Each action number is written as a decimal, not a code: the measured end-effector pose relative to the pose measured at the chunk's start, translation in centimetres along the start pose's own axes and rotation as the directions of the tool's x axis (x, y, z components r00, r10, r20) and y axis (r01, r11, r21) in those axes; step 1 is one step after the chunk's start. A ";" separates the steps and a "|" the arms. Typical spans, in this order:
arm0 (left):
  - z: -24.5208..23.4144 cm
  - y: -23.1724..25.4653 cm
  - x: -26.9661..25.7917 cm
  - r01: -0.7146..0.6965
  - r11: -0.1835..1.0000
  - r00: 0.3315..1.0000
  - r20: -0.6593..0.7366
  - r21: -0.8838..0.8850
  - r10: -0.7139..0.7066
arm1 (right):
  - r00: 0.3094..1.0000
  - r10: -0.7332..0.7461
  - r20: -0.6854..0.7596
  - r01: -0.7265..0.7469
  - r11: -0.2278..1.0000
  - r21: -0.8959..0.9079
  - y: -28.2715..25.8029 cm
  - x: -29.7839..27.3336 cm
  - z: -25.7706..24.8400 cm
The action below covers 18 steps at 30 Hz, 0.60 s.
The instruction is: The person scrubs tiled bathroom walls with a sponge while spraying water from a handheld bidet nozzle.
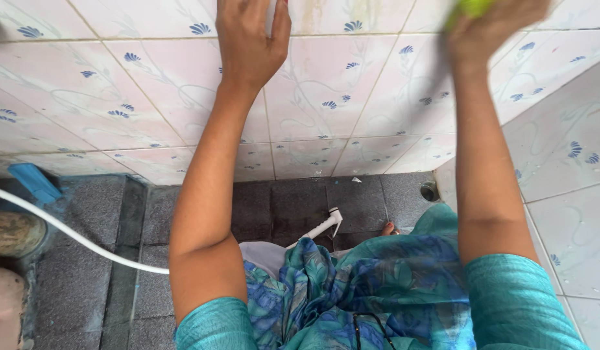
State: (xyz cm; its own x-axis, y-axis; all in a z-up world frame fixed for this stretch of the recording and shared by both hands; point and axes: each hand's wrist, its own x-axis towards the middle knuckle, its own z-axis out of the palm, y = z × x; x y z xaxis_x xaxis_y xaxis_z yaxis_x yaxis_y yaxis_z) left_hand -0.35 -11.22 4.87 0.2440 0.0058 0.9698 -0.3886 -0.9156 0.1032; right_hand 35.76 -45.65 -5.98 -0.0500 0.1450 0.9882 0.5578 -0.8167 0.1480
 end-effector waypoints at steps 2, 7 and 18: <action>1.8 -0.6 -0.9 -0.007 0.981 1.000 0.029 0.196 0.002 | 0.970 0.216 -0.108 -0.220 0.975 -0.032 4.9 -1.1 0.9; 5.3 -2.4 -3.1 -0.092 0.933 0.987 0.158 0.349 0.039 | 0.881 0.463 -0.092 -0.467 0.884 -0.015 12.3 -4.6 -0.9; 9.0 0.4 -2.3 0.007 0.756 1.000 0.014 0.654 -0.021 | 0.969 0.243 0.039 -0.245 0.943 0.225 -2.5 -2.7 -1.8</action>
State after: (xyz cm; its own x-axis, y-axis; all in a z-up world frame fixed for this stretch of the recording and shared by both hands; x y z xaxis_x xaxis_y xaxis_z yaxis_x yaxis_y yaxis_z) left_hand 6.96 -15.24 0.65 0.2646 0.0193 0.9642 0.2888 -0.9555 -0.0602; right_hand 33.05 -45.00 -8.96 0.1189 -0.0361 0.9923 0.7248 -0.6799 -0.1116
